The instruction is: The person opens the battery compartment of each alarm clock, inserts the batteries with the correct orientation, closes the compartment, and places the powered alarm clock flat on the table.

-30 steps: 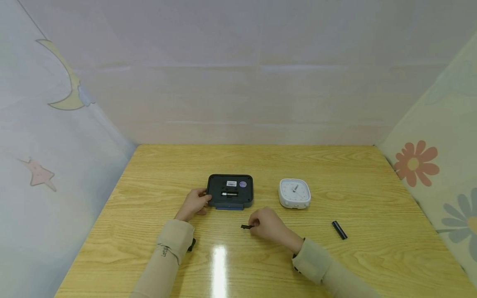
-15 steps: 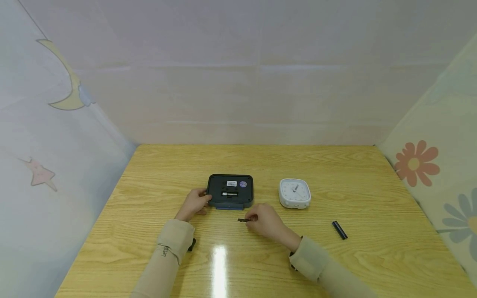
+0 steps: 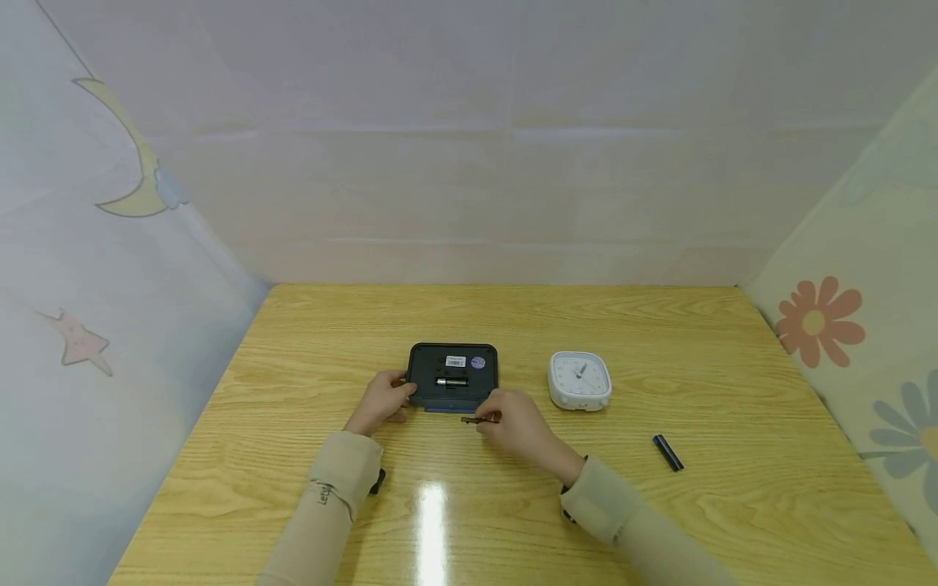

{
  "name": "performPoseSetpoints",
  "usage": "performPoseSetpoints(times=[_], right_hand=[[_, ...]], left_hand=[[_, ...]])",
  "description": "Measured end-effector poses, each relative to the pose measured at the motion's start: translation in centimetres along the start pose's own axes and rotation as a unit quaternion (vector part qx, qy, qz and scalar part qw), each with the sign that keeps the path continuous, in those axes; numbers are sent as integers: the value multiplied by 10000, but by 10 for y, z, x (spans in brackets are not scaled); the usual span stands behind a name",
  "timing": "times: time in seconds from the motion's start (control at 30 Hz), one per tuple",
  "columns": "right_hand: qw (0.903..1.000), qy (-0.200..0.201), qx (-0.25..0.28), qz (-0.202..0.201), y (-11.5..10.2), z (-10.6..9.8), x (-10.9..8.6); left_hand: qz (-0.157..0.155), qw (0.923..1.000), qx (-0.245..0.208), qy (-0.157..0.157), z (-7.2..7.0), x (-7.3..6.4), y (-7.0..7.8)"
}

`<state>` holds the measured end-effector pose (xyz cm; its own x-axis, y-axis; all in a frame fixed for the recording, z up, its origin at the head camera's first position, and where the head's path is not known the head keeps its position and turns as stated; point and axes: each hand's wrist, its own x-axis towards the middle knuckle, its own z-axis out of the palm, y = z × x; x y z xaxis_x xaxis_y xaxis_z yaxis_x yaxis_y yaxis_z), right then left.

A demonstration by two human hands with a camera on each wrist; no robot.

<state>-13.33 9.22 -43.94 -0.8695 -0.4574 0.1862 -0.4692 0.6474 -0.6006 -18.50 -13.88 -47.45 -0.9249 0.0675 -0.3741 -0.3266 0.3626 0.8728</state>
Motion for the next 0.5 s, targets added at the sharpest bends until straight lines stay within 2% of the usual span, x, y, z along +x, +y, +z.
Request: performPoseSetpoints(times=[0.23,0.5], right_hand=[[9998,42,-23,200,-2,0,8],[9998,159,-93,66,-2,3,16]], left_hand=[[6,10000,11,16,0,1,0],[7,10000,40,8,0,2,-1]])
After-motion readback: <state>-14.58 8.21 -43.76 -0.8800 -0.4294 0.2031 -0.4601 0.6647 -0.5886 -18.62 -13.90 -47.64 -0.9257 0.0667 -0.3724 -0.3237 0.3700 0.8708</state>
